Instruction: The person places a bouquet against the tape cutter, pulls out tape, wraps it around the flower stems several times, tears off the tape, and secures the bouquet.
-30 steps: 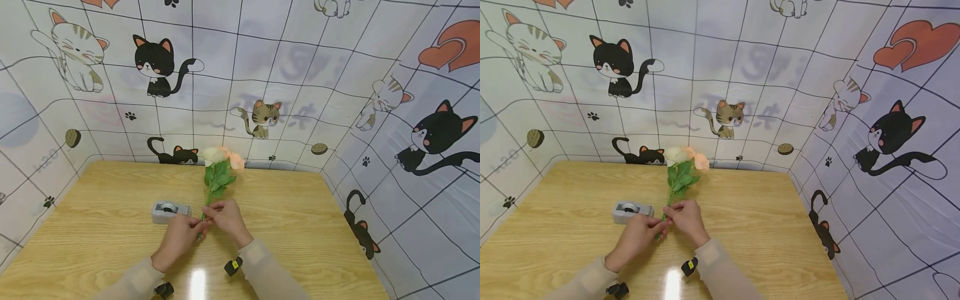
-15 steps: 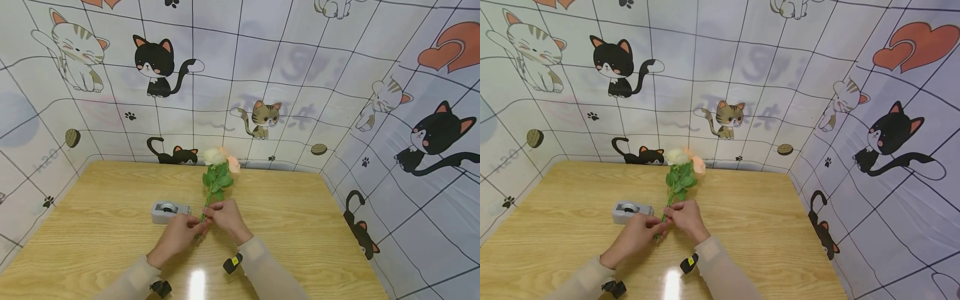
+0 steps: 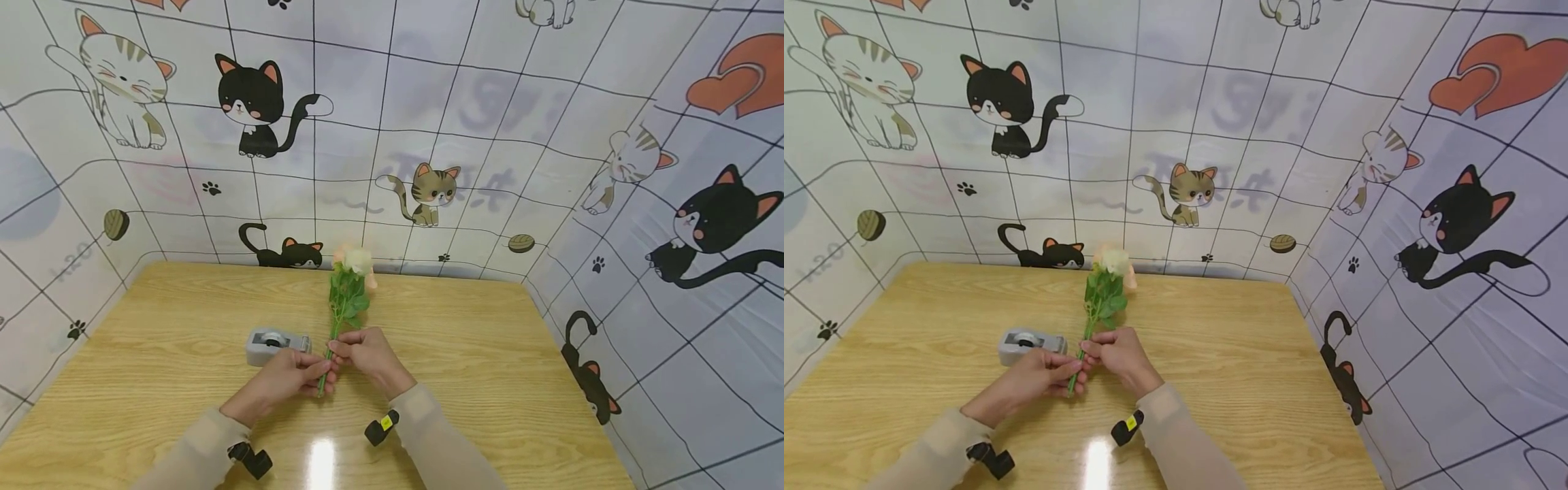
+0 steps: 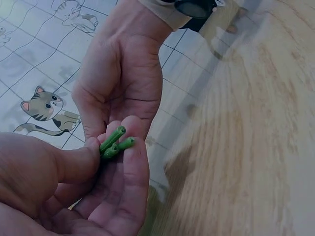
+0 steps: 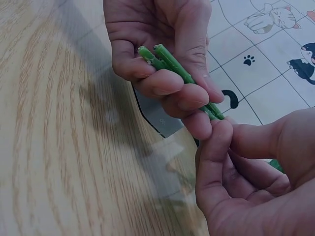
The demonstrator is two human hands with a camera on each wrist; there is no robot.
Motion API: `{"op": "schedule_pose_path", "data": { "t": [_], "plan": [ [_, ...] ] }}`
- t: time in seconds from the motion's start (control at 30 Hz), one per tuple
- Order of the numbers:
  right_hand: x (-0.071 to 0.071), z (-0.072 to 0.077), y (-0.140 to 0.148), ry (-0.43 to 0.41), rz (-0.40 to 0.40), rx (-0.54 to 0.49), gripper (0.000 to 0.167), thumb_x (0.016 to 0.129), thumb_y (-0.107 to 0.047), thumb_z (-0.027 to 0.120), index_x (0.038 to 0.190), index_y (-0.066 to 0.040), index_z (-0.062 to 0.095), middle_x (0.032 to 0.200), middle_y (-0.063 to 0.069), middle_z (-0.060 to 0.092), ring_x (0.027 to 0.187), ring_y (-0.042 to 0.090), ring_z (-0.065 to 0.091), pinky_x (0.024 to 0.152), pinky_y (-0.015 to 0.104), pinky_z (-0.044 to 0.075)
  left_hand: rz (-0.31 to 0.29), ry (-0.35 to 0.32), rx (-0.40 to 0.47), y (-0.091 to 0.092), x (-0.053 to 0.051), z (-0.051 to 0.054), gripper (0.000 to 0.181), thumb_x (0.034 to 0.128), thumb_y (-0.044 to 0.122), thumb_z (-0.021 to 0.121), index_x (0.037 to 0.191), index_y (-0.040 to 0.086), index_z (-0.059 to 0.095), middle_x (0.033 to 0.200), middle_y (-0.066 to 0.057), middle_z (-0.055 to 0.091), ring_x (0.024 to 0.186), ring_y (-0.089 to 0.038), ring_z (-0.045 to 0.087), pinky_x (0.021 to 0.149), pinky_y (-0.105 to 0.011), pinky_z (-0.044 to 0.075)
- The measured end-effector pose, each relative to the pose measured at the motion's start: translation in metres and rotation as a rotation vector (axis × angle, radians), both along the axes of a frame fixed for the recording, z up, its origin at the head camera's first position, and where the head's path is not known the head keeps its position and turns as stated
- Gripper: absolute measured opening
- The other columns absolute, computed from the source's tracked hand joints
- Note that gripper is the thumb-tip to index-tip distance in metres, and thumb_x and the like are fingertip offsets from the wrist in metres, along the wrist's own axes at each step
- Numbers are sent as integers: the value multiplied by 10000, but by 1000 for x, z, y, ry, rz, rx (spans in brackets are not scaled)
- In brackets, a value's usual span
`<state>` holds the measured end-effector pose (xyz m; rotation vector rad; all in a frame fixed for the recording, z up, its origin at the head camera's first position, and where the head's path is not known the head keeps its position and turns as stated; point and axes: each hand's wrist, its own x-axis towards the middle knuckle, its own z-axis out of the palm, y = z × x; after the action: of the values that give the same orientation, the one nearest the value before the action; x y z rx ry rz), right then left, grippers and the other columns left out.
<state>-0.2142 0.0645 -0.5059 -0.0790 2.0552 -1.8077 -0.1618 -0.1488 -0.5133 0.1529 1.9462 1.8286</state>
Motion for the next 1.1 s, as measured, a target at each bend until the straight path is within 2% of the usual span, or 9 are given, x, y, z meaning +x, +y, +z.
{"op": "schedule_pose_path", "data": {
  "t": [0.13,0.23,0.37,0.47,0.57,0.7,0.77,0.97,1.1],
  "plan": [
    [-1,-2,0,-12,7,-29,264,1092,-122,830,1261,80,852,1029,92,863,808,56,755,810,194,649,30,48,-27,4,3,1,333,1207,124,649,1335,-155,778,1143,-169,877,940,-93,832,806,-236,682],
    [1,-1,0,11,17,-26,236,1109,-129,808,1233,62,868,1037,80,873,801,43,759,804,183,653,38,138,-77,6,6,4,309,1203,102,646,1291,-149,801,1080,-183,874,894,-86,808,748,-229,658],
    [6,6,0,61,9,-6,242,1136,-161,782,1195,51,882,1000,98,874,776,45,769,806,204,676,82,288,-237,11,10,8,269,1187,123,681,1160,-58,878,939,-129,874,737,-80,706,624,-198,553],
    [10,12,-3,105,-17,27,239,1127,-170,797,1152,51,885,947,138,869,745,71,785,809,284,714,156,350,-384,19,13,13,256,1163,137,726,1018,37,912,797,-51,836,589,-65,546,530,-178,398],
    [13,16,-8,143,-42,62,218,1104,-162,827,1108,45,892,921,164,875,713,99,804,782,345,729,223,428,-509,27,17,16,284,1128,129,778,869,99,892,680,15,762,524,-38,427,503,-173,295],
    [14,16,-12,153,-67,97,208,1085,-182,860,1069,20,904,894,164,877,676,107,809,736,346,722,258,582,-642,34,20,15,373,1081,101,833,710,133,813,612,54,695,533,-20,441,499,-175,303],
    [14,15,-13,148,-79,109,203,1079,-186,869,1053,12,905,879,158,874,660,99,798,720,331,714,261,627,-679,35,21,14,402,1067,82,844,673,134,782,608,51,690,535,-20,453,495,-176,304],
    [12,13,-16,118,-108,132,171,1072,-164,875,1016,-6,912,871,157,869,652,80,774,717,304,701,266,604,-686,36,20,13,399,1060,89,854,671,135,776,613,62,676,568,-39,488,507,-188,315],
    [10,12,-17,105,-116,144,172,1066,-176,883,997,-24,921,841,133,865,646,70,755,705,276,670,252,550,-637,31,17,12,256,1072,112,847,819,121,880,672,55,721,581,-46,495,516,-193,333]
  ]
}}
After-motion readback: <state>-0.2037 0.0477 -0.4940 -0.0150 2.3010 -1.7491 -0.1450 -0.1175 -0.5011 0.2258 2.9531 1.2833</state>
